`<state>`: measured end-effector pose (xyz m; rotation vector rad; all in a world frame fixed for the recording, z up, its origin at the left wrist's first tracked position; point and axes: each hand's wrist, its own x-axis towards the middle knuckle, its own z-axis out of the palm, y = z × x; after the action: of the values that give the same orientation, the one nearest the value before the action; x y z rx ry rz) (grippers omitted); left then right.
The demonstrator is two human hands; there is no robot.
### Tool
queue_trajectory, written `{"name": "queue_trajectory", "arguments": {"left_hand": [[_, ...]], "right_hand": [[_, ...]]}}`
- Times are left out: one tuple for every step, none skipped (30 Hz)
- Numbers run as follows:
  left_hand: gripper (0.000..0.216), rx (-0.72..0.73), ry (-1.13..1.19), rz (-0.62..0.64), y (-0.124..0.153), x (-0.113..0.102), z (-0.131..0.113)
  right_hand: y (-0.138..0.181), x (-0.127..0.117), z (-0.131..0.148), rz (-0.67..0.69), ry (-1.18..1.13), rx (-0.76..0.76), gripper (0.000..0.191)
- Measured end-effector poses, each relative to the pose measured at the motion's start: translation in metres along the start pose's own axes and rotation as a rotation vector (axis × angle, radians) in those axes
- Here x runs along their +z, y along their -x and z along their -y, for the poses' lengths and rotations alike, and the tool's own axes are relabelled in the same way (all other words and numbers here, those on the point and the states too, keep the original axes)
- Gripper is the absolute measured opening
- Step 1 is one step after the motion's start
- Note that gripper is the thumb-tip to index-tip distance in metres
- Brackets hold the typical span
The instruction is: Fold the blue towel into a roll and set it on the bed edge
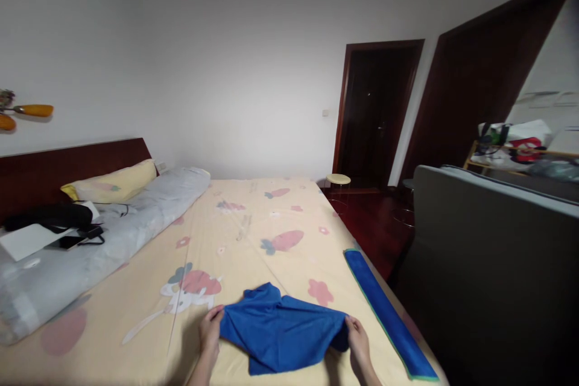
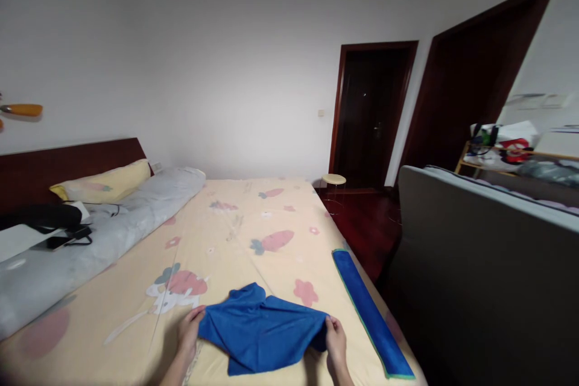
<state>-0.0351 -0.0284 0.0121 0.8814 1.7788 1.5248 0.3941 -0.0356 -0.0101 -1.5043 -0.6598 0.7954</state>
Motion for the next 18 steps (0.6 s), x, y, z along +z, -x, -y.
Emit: {"name": "queue_trajectory", "arguments": {"left_hand": [[0.04, -0.011, -0.008, -0.03, -0.007, -0.01, 0.002], [0.037, -0.021, -0.022, -0.061, -0.013, -0.022, 0.004], [0.033, -0.03, -0.04, -0.091, -0.018, -0.034, 0.008], [0.03, -0.038, -0.063, -0.12, -0.022, -0.047, 0.011], [0.026, -0.048, -0.09, -0.145, -0.024, -0.06, 0.015], [0.023, -0.059, -0.123, -0.165, -0.025, -0.073, 0.019], [0.02, -0.069, -0.16, -0.178, -0.025, -0.086, 0.024], [0.019, -0.078, -0.201, -0.183, -0.024, -0.098, 0.028], [0.017, -0.085, -0.245, -0.178, -0.023, -0.108, 0.031], [0.017, -0.088, -0.29, -0.164, -0.022, -0.116, 0.034], [0.016, -0.089, -0.335, -0.144, -0.021, -0.122, 0.037], [0.016, -0.086, -0.382, -0.122, -0.02, -0.126, 0.038], [0.016, -0.082, -0.431, -0.102, -0.019, -0.127, 0.04], [0.016, -0.074, -0.482, -0.088, -0.019, -0.127, 0.04], [0.018, -0.063, -0.535, -0.08, -0.02, -0.124, 0.041], [0.019, -0.045, -0.587, -0.077, -0.02, -0.119, 0.041], [0.02, -0.021, -0.636, -0.073, -0.021, -0.112, 0.04], [0.021, 0.007, -0.679, -0.065, -0.022, -0.104, 0.04]], "right_hand": [[-0.008, -0.01, 0.0, -0.035, 0.021, 0.003, 0.057], [-0.016, -0.021, -0.001, -0.074, 0.048, 0.006, 0.059], [-0.022, -0.033, -0.002, -0.119, 0.08, 0.012, 0.06], [-0.027, -0.045, -0.003, -0.165, 0.117, 0.022, 0.061], [-0.031, -0.058, -0.004, -0.206, 0.16, 0.036, 0.062], [-0.033, -0.07, -0.006, -0.235, 0.206, 0.05, 0.061], [-0.035, -0.081, -0.008, -0.247, 0.253, 0.062, 0.059], [-0.035, -0.09, -0.011, -0.238, 0.298, 0.07, 0.057], [-0.035, -0.097, -0.013, -0.212, 0.337, 0.071, 0.054], [-0.035, -0.102, -0.016, -0.174, 0.373, 0.066, 0.05], [-0.034, -0.105, -0.018, -0.137, 0.407, 0.057, 0.047], [-0.033, -0.106, -0.02, -0.106, 0.438, 0.048, 0.045], [-0.032, -0.105, -0.022, -0.087, 0.463, 0.041, 0.044], [-0.031, -0.102, -0.024, -0.078, 0.498, 0.023, 0.044], [-0.03, -0.098, -0.024, -0.077, 0.56, -0.014, 0.047], [-0.028, -0.093, -0.025, -0.077, 0.647, -0.073, 0.05], [-0.027, -0.086, -0.024, -0.072, 0.751, -0.149, 0.053], [-0.027, -0.079, -0.023, -0.051, 0.856, -0.233, 0.054]]}}
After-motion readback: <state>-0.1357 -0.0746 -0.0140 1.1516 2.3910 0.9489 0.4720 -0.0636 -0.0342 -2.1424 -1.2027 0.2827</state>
